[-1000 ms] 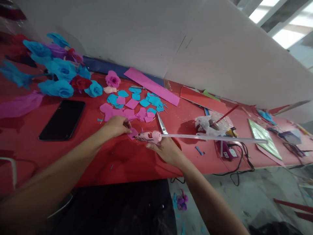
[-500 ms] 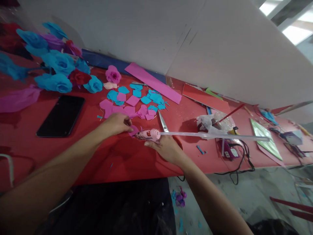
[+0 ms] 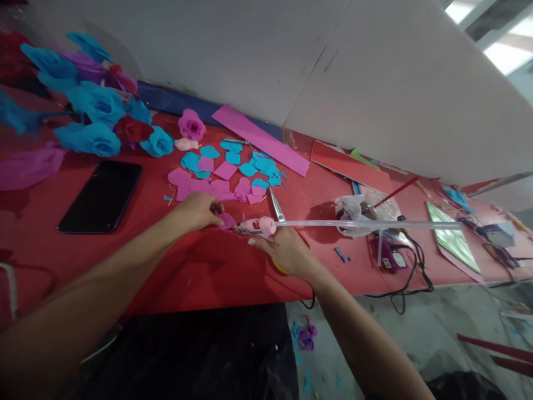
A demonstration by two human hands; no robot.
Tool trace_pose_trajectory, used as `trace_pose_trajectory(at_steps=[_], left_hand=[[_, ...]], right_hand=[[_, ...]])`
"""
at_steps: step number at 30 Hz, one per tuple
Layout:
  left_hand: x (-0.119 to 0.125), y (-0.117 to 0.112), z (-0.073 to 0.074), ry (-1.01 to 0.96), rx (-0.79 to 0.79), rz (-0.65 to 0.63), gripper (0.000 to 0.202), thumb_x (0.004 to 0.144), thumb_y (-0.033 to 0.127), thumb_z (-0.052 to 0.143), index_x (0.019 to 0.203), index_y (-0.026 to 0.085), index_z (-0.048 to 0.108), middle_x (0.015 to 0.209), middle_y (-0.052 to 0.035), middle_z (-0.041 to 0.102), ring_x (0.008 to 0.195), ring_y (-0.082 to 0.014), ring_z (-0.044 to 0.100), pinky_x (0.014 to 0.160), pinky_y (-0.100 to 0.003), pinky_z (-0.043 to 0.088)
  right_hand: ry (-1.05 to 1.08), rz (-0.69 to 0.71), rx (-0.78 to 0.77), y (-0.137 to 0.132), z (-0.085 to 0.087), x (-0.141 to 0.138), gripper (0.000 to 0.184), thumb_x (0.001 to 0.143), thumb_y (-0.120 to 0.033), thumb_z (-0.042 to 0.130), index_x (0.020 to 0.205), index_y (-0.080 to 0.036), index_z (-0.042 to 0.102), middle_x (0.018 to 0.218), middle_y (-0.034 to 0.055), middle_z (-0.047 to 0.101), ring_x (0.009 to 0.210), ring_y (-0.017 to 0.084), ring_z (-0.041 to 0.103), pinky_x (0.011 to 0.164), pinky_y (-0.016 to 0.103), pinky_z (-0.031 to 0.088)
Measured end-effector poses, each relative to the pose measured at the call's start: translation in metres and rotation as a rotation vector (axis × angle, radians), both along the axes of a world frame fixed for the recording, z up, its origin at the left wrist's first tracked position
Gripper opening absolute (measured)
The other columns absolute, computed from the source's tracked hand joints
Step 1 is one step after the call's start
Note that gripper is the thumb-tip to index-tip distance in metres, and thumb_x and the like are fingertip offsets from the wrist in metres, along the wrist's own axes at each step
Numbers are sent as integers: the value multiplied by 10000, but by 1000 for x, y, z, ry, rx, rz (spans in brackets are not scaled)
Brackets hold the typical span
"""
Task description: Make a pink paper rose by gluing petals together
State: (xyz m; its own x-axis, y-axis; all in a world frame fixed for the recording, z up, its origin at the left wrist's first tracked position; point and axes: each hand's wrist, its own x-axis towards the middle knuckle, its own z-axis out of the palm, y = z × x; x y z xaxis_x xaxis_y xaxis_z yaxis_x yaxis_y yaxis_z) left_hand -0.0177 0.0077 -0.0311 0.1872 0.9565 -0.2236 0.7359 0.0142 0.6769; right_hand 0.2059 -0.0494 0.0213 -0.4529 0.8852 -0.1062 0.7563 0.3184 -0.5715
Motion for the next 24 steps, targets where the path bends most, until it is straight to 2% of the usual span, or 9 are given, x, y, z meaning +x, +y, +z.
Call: trace_pose_trajectory(at_steps=[4, 14, 21, 24], left_hand=[[0, 1, -1, 22, 7, -21, 167, 514, 205, 745, 676, 220, 705, 688, -38, 667, 670, -201, 592, 597, -280, 392], [1, -2, 5, -5, -17, -22, 126, 547, 167, 695, 670, 196, 694, 670, -53, 664, 656, -207, 598, 578, -290, 386], [0, -1, 1, -17, -5, -18, 151, 524, 172, 710, 671, 193, 682, 628, -30, 649, 631, -193, 593, 570, -280, 378], [-1, -2, 2, -20, -11, -22, 154, 526, 169, 704, 677, 187, 678, 645, -30, 653, 634, -182, 593, 568, -271, 379]], right_hand=[[-21, -74, 22, -1, -1, 2, 231, 814, -434, 558, 884, -252, 681, 749, 13, 696, 731, 201, 646, 675, 291, 502], [-30, -2, -12, 5, -2, 5, 271, 856, -382, 515, 1054, -270, 662, 999, 24, 705, 916, 212, 649, 780, 313, 496], [-42, -27, 17, 6, -3, 10, 271, 862, -377, 513, 1077, -299, 659, 976, 8, 712, 861, 204, 661, 716, 291, 504], [-5, -37, 7, 4, -5, 9, 292, 857, -393, 522, 1094, -278, 646, 997, 14, 706, 863, 198, 656, 727, 293, 503]])
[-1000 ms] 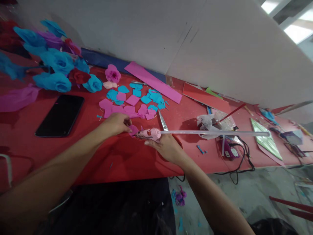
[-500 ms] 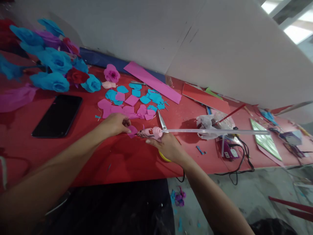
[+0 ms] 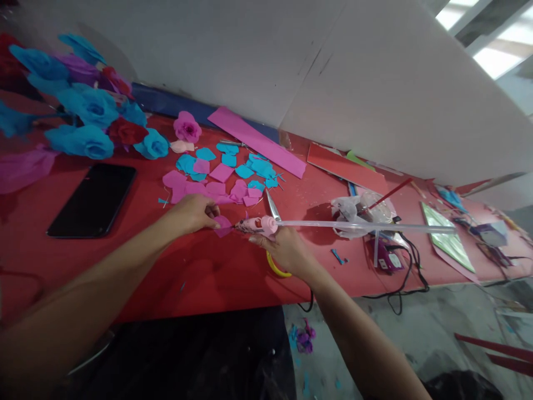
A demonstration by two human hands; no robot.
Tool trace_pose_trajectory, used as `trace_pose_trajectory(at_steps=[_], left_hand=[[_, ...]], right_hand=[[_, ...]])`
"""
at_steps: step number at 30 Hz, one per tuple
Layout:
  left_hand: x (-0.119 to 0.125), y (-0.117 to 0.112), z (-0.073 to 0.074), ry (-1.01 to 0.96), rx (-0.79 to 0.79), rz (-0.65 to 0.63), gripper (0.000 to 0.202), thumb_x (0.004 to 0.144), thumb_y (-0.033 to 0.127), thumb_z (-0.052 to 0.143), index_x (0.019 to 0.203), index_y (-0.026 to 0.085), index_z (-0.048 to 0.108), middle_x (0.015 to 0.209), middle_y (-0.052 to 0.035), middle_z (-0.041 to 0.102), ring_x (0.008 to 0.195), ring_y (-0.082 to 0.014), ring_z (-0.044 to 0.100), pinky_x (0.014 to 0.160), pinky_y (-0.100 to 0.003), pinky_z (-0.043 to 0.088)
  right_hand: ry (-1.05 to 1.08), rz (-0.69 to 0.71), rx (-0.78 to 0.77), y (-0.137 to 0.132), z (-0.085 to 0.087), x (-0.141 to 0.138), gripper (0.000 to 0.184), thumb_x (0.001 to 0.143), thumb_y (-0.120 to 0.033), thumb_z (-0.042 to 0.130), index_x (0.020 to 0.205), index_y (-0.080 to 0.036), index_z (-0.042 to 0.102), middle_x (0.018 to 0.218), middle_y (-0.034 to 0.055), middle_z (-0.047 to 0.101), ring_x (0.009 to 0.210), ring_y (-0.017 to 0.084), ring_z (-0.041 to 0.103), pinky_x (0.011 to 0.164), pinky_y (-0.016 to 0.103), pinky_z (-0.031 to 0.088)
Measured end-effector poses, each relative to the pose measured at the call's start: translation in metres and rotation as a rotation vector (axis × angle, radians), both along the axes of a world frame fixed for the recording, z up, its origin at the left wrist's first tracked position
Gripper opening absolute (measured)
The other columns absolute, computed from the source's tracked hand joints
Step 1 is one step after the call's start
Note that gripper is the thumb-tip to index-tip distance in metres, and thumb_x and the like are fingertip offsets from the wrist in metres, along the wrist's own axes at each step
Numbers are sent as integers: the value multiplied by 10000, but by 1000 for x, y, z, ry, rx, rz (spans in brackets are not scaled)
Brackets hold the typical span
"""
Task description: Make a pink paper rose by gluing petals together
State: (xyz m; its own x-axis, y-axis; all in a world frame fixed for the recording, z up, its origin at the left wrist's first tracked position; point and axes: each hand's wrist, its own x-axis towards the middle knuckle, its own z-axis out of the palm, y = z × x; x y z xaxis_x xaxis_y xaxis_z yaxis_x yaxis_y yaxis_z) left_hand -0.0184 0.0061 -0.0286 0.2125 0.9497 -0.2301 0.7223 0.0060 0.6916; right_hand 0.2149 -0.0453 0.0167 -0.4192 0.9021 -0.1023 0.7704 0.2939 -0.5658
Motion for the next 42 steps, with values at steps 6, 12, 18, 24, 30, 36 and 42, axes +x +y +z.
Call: trace_pose_trajectory(at_steps=[6, 12, 18, 24, 30, 36, 42], left_hand=[[-1, 0, 4, 20, 9, -13, 124, 534, 173, 691, 652, 181, 656, 654, -25, 659, 644, -175, 589, 571, -266, 374], [-5, 1, 4, -362, -35, 143, 106, 508, 172, 708, 532, 187, 605, 610, -14, 647, 620, -173, 582, 586, -276, 399], [-27, 5, 26, -832, -115, 418, 261, 446, 217, 796, 644, 170, 632, 574, 25, 578, 497, -83, 465, 476, -216, 333], [-39, 4, 41, -893, 65, 385, 230, 474, 226, 791, 633, 164, 637, 588, 27, 563, 548, -88, 479, 523, -217, 357], [-25, -1, 35, -696, 120, 166, 145, 555, 235, 740, 665, 163, 678, 587, 12, 581, 550, -108, 473, 544, -239, 363], [-20, 0, 27, -610, 218, 86, 127, 598, 268, 713, 646, 160, 666, 533, 34, 514, 529, -103, 433, 516, -231, 321], [-17, -1, 28, -552, 242, 218, 186, 639, 342, 683, 728, 180, 666, 487, 54, 411, 468, -91, 321, 464, -241, 229]], right_hand=[[-75, 83, 105, -4, 9, 3, 280, 893, -364, 462, 1082, -256, 638, 983, 36, 699, 860, 206, 642, 742, 306, 490], [-486, -119, 310, 30, 8, 46, 270, 898, -343, 421, 994, -193, 625, 1023, 132, 645, 946, 275, 604, 809, 381, 451], [-615, -275, 267, 78, -13, 58, 243, 853, -206, 485, 1017, -61, 590, 1011, 194, 628, 950, 271, 605, 814, 364, 450], [-548, -313, 382, 72, 23, 8, 394, 788, -193, 525, 1180, -188, 562, 1218, 141, 566, 1121, 325, 500, 895, 474, 382], [-235, 194, 361, 64, 62, -86, 304, 790, -413, 546, 992, -223, 670, 992, 84, 683, 1019, 279, 571, 835, 392, 400], [-370, 124, 177, 81, 55, -105, 163, 720, -320, 651, 754, -177, 722, 792, 106, 719, 835, 271, 647, 708, 330, 421], [-238, 92, 170, 99, 65, -81, 137, 725, -154, 619, 759, -198, 743, 759, 34, 731, 726, 151, 648, 621, 220, 439]])
